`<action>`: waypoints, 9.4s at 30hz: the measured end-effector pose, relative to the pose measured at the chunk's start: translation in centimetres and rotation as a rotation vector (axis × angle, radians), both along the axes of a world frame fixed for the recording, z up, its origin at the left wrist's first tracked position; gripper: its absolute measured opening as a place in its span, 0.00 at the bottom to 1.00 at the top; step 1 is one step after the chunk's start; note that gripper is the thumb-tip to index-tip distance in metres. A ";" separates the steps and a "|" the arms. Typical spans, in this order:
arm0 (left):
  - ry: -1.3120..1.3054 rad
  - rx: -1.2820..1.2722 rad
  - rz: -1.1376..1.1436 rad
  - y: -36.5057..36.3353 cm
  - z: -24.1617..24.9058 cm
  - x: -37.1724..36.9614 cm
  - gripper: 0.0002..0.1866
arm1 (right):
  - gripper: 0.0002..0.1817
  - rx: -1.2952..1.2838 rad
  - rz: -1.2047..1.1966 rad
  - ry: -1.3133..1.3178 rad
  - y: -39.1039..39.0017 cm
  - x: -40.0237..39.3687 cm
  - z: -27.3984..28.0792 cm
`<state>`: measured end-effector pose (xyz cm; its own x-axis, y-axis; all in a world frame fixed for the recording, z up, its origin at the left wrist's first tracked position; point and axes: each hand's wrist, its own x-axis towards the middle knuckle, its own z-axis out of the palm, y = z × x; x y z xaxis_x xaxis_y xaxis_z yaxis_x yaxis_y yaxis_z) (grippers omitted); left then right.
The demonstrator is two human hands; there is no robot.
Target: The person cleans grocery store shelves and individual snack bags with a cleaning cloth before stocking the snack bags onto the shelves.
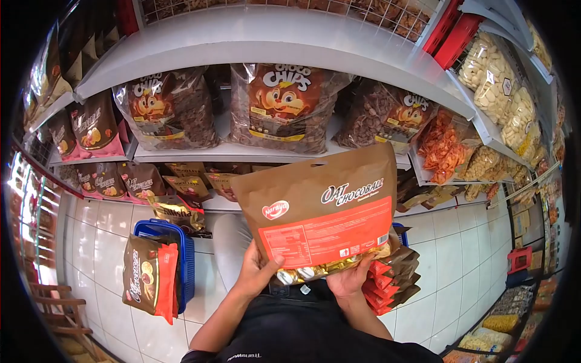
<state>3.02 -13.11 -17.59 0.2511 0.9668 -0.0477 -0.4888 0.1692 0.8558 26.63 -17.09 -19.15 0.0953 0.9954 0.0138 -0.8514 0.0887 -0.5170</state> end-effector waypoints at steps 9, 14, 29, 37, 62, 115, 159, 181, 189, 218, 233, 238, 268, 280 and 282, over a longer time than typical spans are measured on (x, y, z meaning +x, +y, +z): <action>-0.241 -0.202 0.021 -1.7 -2.2 -1.1 0.38 | 0.52 0.046 0.089 -0.051 0.1 0.1 -1.8; -0.373 -0.245 -0.007 -0.3 -1.2 -1.5 0.38 | 0.58 0.051 0.060 -0.015 1.5 2.1 -0.2; -0.911 -0.474 -0.006 0.9 -7.1 -0.4 0.40 | 0.50 -0.138 0.040 -0.160 1.5 -0.2 2.1; -0.911 -0.509 -0.053 1.2 -7.6 -0.2 0.40 | 0.26 -0.089 -0.439 -1.444 3.7 6.7 6.1; -0.900 -0.578 -0.091 0.6 -8.8 0.9 0.39 | 0.38 0.229 0.080 -1.672 5.2 0.7 12.6; -0.897 -0.630 -0.074 -1.2 -9.4 -0.1 0.38 | 0.28 0.208 0.401 -1.082 4.9 1.1 7.9; -0.950 -0.625 -0.148 -1.0 -10.5 -0.8 0.31 | 0.39 0.358 0.363 -1.642 11.8 -3.8 6.3; -0.922 -0.676 -0.075 -0.7 -10.7 -1.9 0.34 | 0.32 0.276 -0.050 -1.625 12.9 2.0 7.7; -0.898 -0.681 -0.089 -0.3 -10.2 -1.9 0.36 | 0.41 0.509 0.255 -1.780 9.2 -2.4 6.9; -1.224 -0.689 -0.009 1.1 -8.7 -1.9 0.43 | 0.31 0.306 0.153 -1.546 7.0 4.9 5.5; -0.985 -0.705 -0.058 0.8 -10.6 -1.8 0.39 | 0.20 -0.097 -0.066 -1.402 5.0 5.6 6.9; -0.939 -0.669 -0.057 1.1 -8.4 0.1 0.36 | 0.25 0.121 -0.050 -1.530 6.5 1.4 6.2; -1.195 -0.454 -0.162 2.8 -5.1 1.9 0.33 | 0.33 0.339 0.144 -1.715 9.2 -3.7 8.0; -1.220 -0.678 -0.041 0.3 -7.2 -0.9 0.39 | 0.31 0.957 0.432 -1.805 5.7 -6.7 7.6; -1.258 -0.701 -0.016 0.8 -7.3 -1.1 0.40 | 0.28 1.004 0.432 -1.842 5.7 -4.8 7.4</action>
